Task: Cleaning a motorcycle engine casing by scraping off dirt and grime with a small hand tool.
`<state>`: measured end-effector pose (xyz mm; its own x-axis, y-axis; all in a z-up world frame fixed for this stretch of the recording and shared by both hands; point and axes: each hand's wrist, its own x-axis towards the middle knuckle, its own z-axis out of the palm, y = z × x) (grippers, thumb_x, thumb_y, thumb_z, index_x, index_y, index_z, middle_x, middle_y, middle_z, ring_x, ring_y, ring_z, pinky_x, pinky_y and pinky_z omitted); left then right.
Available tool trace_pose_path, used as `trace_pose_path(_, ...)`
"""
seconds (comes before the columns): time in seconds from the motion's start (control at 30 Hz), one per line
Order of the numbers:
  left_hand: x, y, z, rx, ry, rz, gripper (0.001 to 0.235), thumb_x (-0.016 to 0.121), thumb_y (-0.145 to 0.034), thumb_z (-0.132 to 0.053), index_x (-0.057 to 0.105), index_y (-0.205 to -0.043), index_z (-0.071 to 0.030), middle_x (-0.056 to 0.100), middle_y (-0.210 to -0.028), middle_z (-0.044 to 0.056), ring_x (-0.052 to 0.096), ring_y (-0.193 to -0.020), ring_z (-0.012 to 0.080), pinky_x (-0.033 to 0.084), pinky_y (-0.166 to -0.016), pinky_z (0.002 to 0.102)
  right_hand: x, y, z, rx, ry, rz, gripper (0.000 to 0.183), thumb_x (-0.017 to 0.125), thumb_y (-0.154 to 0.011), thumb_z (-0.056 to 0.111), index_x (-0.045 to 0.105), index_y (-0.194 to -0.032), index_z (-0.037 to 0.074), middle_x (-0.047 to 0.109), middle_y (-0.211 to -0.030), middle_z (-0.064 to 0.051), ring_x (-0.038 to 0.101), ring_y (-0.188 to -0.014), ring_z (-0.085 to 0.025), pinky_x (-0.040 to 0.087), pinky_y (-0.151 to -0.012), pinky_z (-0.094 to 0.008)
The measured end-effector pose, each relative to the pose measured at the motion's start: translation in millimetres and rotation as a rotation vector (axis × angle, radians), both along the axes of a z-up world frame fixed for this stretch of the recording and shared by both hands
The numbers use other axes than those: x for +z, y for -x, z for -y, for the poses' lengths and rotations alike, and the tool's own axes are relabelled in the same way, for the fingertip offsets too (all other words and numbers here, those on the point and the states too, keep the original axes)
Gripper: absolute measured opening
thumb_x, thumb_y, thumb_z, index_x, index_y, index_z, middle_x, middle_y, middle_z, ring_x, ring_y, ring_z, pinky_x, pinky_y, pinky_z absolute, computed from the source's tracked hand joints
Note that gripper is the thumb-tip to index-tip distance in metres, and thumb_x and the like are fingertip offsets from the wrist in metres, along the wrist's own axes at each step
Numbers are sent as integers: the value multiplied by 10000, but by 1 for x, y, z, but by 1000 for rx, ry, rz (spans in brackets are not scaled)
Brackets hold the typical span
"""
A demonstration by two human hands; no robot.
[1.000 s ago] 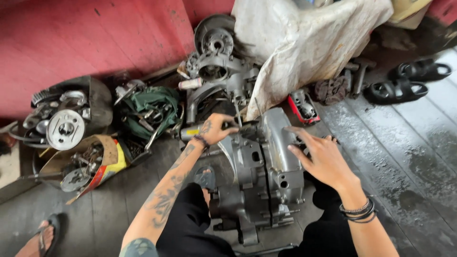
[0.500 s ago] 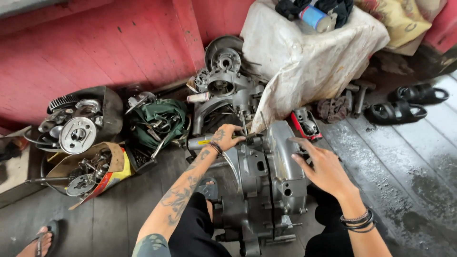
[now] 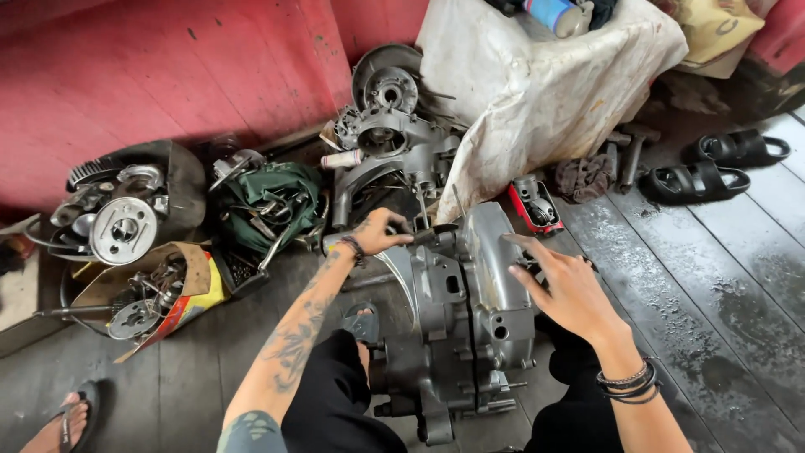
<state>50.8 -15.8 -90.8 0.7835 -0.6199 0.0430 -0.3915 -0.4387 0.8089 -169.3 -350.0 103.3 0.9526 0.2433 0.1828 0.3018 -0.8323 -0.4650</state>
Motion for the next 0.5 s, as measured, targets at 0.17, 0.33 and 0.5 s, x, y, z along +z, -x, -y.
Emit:
trace_pose_path(0.17, 13, 9, -18, -74, -61, -80, 172, 848, -830, -289, 784, -798, -133, 772, -731, 73, 741, -788, 217, 611, -756, 368, -8, -4, 3, -4, 52, 9, 430, 544, -1003, 366, 568, -1407, 221, 767, -1155, -128, 727, -1058, -365, 525, -926, -591)
trace_pose_path(0.33, 13, 22, -17, 45, -86, 85, 172, 824, -845, -327, 782, -804, -165, 767, -731, 23, 747, -792, 244, 593, -769, 357, -9, -4, 2, -3, 72, 16, 425, 544, -1009, 360, 570, -1405, 209, 765, -1154, -138, 734, -1037, -376, 504, -945, -612)
trace_pose_path(0.5, 12, 31, -21, 20, 7, 70, 177, 859, -801, -316, 776, -789, -161, 776, -762, 38, 754, -835, 251, 583, -799, 370, -15, -5, 3, -20, 78, 5, 448, 551, -1004, 356, 555, -1430, 220, 764, -1145, -144, 726, -1036, -401, 480, -958, -648)
